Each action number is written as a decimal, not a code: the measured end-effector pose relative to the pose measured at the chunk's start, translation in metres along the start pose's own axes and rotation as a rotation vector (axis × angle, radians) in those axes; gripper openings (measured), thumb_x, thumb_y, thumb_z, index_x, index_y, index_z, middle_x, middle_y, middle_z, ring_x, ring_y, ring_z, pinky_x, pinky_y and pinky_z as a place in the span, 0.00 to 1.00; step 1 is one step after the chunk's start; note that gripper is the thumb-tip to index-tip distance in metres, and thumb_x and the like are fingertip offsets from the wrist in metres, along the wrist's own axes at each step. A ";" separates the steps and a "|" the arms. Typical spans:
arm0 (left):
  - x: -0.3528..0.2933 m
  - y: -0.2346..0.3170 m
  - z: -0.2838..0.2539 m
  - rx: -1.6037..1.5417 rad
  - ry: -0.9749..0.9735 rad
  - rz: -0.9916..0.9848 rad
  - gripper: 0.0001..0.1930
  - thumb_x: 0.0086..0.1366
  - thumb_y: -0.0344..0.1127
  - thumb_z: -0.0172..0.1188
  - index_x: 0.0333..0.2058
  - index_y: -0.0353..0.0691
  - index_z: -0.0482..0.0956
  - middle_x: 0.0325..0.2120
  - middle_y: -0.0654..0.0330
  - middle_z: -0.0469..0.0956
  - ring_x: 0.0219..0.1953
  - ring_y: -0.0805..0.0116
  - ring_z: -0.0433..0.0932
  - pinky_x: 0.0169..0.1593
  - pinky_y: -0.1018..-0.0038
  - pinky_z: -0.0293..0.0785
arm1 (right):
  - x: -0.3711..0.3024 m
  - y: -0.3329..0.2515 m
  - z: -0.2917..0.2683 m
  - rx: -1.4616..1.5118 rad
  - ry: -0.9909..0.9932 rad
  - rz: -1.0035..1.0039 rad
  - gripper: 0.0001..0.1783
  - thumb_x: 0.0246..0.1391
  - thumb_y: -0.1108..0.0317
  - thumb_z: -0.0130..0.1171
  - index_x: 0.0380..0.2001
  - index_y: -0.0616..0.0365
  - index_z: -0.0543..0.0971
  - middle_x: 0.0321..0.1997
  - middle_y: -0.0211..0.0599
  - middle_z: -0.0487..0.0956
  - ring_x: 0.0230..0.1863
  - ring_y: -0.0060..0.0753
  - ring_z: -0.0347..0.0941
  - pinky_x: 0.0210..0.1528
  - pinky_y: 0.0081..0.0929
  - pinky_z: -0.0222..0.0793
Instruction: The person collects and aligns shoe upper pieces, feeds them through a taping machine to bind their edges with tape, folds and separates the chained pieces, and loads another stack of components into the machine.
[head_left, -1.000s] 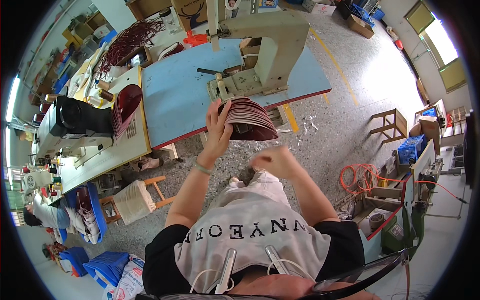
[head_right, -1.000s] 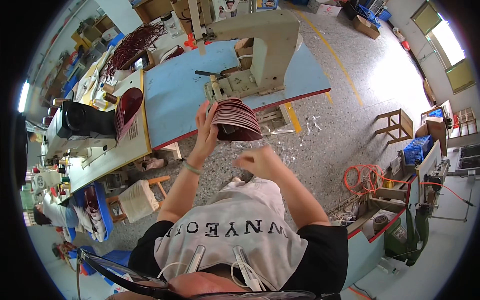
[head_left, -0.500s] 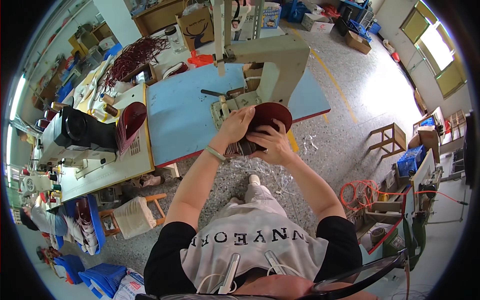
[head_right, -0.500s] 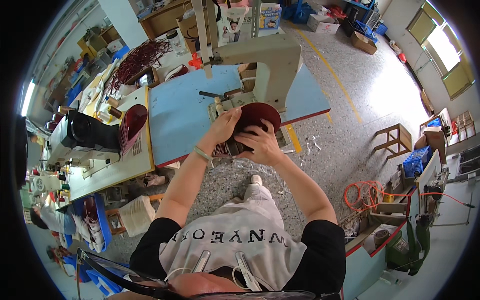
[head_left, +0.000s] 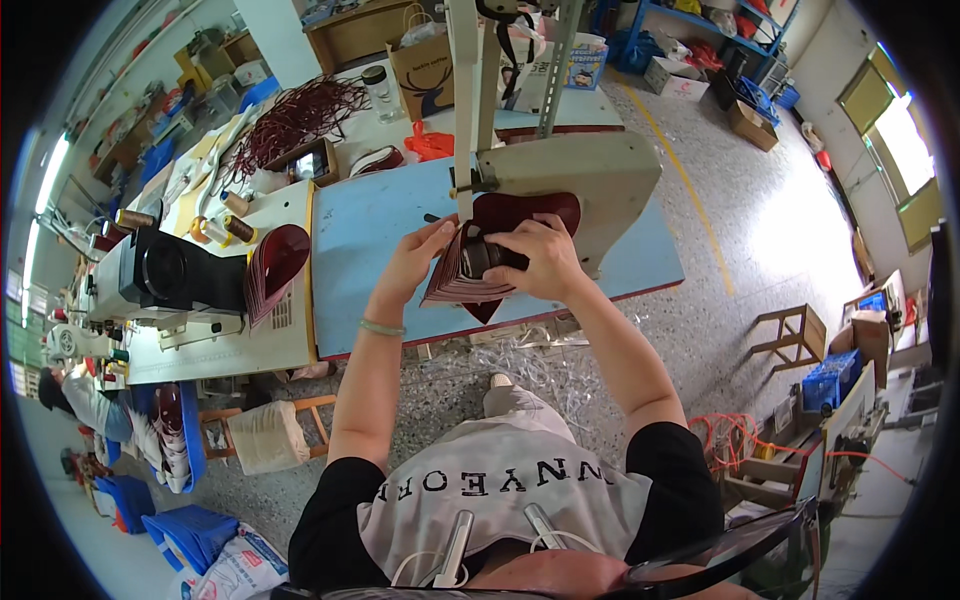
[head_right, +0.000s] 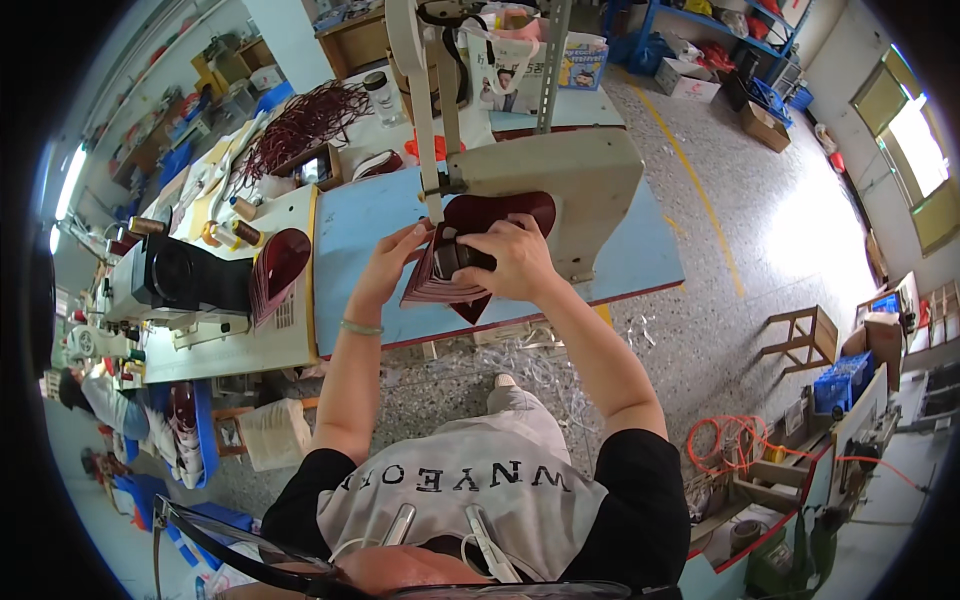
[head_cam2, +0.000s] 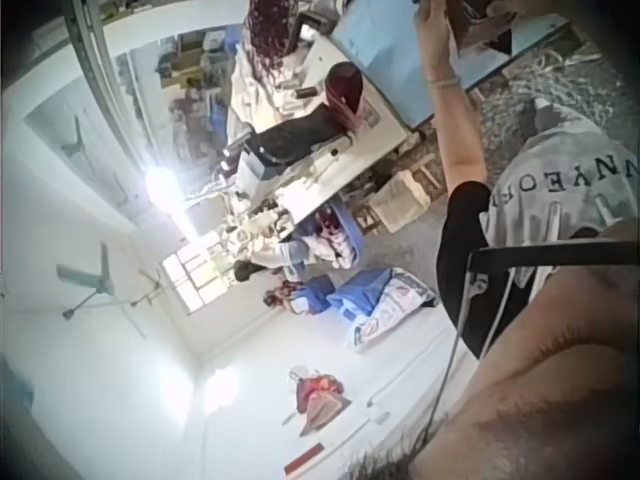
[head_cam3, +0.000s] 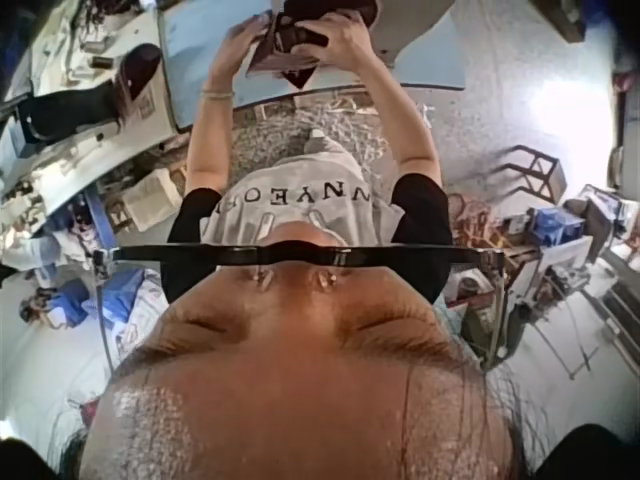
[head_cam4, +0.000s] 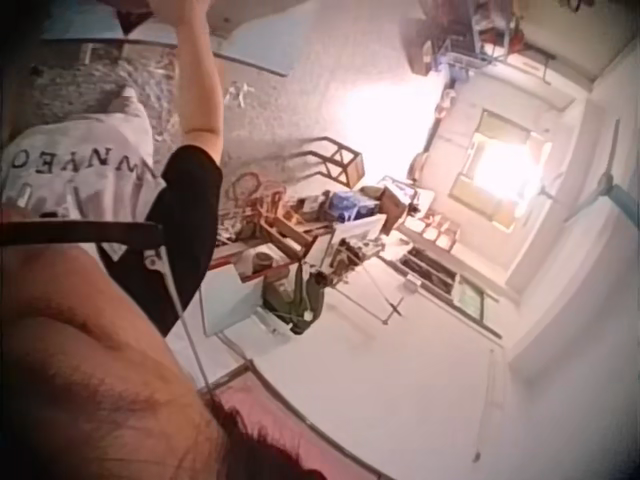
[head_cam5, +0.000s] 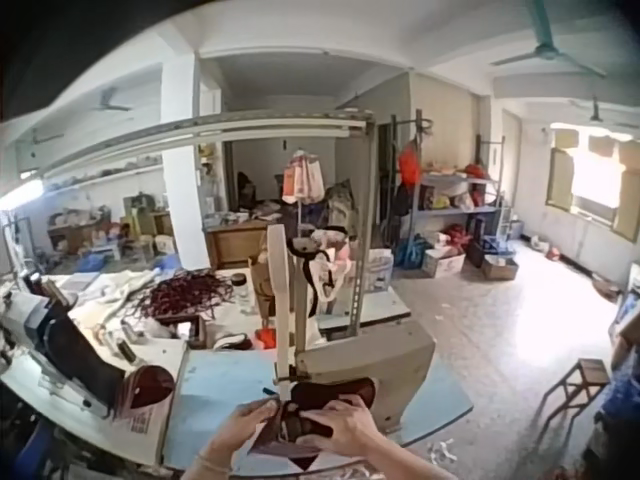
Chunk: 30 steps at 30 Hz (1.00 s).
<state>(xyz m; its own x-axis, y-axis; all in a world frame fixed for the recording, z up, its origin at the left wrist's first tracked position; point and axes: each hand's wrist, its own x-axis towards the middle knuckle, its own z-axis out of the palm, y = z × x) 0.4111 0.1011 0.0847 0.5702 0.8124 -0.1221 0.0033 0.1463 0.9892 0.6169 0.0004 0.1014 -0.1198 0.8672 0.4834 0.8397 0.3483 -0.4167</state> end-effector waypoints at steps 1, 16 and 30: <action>0.003 0.001 0.000 -0.030 -0.039 -0.021 0.25 0.68 0.42 0.53 0.56 0.26 0.68 0.47 0.54 0.76 0.48 0.71 0.74 0.50 0.79 0.69 | 0.007 0.004 0.002 0.007 -0.010 -0.010 0.29 0.34 0.43 0.69 0.40 0.48 0.83 0.30 0.33 0.81 0.38 0.35 0.75 0.59 0.40 0.58; 0.079 -0.052 -0.068 0.080 0.386 -0.004 0.17 0.67 0.44 0.53 0.47 0.40 0.79 0.40 0.66 0.80 0.46 0.75 0.75 0.49 0.75 0.66 | 0.047 0.032 0.032 -0.001 0.302 0.047 0.23 0.34 0.46 0.73 0.27 0.52 0.84 0.28 0.33 0.80 0.30 0.40 0.76 0.36 0.34 0.71; 0.178 -0.216 -0.107 1.182 -0.150 0.159 0.14 0.67 0.45 0.49 0.43 0.45 0.79 0.41 0.56 0.78 0.50 0.52 0.71 0.51 0.59 0.69 | 0.045 0.023 0.022 -0.024 0.141 0.030 0.16 0.34 0.58 0.74 0.23 0.57 0.83 0.24 0.36 0.80 0.26 0.41 0.76 0.34 0.34 0.71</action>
<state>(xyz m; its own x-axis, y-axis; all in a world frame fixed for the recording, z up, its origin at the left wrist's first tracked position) 0.4243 0.2744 -0.1595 0.7223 0.6891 -0.0586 0.6307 -0.6216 0.4646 0.6190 0.0554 0.0968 -0.0202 0.8176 0.5754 0.8542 0.3131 -0.4150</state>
